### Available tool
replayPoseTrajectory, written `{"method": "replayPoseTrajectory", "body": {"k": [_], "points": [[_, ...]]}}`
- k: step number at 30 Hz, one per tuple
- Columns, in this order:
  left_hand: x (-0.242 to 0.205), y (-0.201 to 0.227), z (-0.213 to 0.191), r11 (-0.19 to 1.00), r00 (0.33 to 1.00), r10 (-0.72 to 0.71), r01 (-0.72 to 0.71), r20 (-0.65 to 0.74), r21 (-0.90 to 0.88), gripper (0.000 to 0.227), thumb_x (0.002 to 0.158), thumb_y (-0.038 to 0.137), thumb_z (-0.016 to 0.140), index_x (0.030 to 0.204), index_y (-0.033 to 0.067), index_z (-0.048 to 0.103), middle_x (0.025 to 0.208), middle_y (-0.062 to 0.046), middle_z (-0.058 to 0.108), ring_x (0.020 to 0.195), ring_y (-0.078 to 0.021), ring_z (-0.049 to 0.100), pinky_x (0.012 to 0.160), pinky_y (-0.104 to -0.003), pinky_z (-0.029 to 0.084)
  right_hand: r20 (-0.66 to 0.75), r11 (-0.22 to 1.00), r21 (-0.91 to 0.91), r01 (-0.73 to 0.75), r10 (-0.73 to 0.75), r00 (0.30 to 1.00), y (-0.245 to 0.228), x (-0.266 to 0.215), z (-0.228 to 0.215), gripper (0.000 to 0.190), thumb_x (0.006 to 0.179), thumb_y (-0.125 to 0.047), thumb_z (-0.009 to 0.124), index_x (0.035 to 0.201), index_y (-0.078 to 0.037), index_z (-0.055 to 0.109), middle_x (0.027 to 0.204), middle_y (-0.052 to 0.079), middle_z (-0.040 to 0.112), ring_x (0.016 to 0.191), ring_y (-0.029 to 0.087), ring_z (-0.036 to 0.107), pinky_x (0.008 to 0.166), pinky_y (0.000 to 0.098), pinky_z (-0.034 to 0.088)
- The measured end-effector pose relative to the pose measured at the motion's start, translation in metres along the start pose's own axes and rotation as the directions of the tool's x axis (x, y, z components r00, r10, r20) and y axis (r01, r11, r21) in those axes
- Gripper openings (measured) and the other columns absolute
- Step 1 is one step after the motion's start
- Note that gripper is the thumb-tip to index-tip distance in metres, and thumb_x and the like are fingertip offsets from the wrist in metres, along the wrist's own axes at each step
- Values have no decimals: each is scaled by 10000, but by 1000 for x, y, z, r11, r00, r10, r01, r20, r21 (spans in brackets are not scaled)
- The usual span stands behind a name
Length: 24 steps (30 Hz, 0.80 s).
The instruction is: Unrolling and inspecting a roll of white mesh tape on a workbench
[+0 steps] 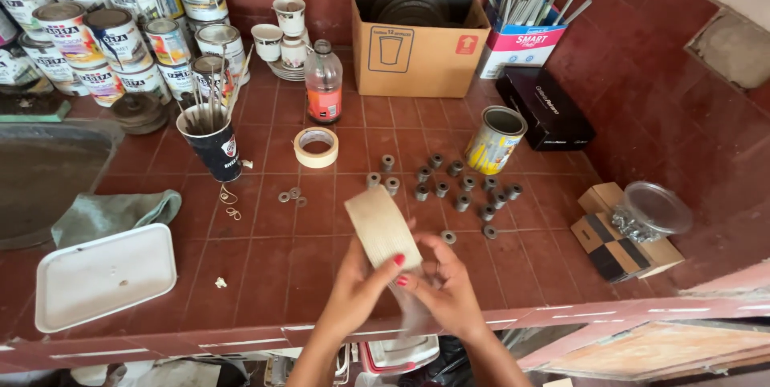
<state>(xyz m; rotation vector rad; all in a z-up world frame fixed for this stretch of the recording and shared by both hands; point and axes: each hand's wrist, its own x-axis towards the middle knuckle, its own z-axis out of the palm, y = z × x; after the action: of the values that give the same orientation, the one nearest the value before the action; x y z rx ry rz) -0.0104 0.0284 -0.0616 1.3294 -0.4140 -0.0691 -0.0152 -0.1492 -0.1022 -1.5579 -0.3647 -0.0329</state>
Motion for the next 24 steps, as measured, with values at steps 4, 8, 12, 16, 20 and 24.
{"method": "replayPoseTrajectory", "body": {"k": [4, 8, 12, 16, 20, 24], "points": [[6, 1, -15, 963, 989, -6, -34, -146, -268, 707, 869, 239, 708, 1480, 35, 416, 1429, -183, 653, 1307, -290, 642, 1075, -438, 557, -63, 997, -78, 25, -30, 998, -17, -7, 20, 826, 830, -28, 818, 1518, -105, 367, 897, 83, 704, 801, 141, 692, 723, 259, 557], [1, 23, -19, 951, 980, -24, -38, -195, -308, 626, 888, 224, 678, 1438, 0, 477, 1377, -197, 696, 1313, -275, 655, 1107, -387, 517, -175, 936, -344, 78, -146, 974, -32, -13, 32, 752, 836, -73, 844, 1482, -122, 462, 700, -36, 530, 600, 37, 561, 582, 179, 466], [-1, 28, -23, 906, 991, -13, -43, -130, -421, 530, 904, 211, 669, 1358, -55, 601, 1337, -221, 711, 1265, -325, 684, 1079, -439, 545, -221, 931, -362, 38, -125, 967, -17, -6, 38, 779, 823, -102, 847, 1495, -108, 452, 662, -35, 548, 544, 55, 456, 529, 212, 410], [-1, 33, -37, 814, 982, -173, 97, -79, -573, 580, 865, 193, 645, 1365, -96, 585, 1312, -291, 699, 1240, -389, 673, 1047, -485, 533, -221, 943, -330, 50, -129, 967, -8, -2, 42, 767, 820, -149, 855, 1495, -87, 495, 673, -36, 530, 584, 58, 463, 548, 213, 397], [-4, 45, -54, 726, 963, -268, 196, -9, -659, 594, 897, 168, 570, 1412, -125, 531, 1298, -338, 682, 1230, -427, 658, 1034, -536, 524, -151, 963, -238, 124, -163, 975, 13, 3, 39, 620, 857, -121, 831, 1424, -61, 588, 749, -46, 540, 646, 45, 447, 593, 210, 383], [-2, 52, -66, 666, 929, -369, 277, 16, -692, 581, 895, 207, 565, 1349, -156, 579, 1265, -350, 684, 1153, -407, 668, 1015, -517, 509, -113, 966, -193, 175, -199, 974, 16, 4, 48, 617, 884, -62, 812, 1435, -91, 536, 724, -46, 476, 599, 46, 386, 544, 220, 315]]}}
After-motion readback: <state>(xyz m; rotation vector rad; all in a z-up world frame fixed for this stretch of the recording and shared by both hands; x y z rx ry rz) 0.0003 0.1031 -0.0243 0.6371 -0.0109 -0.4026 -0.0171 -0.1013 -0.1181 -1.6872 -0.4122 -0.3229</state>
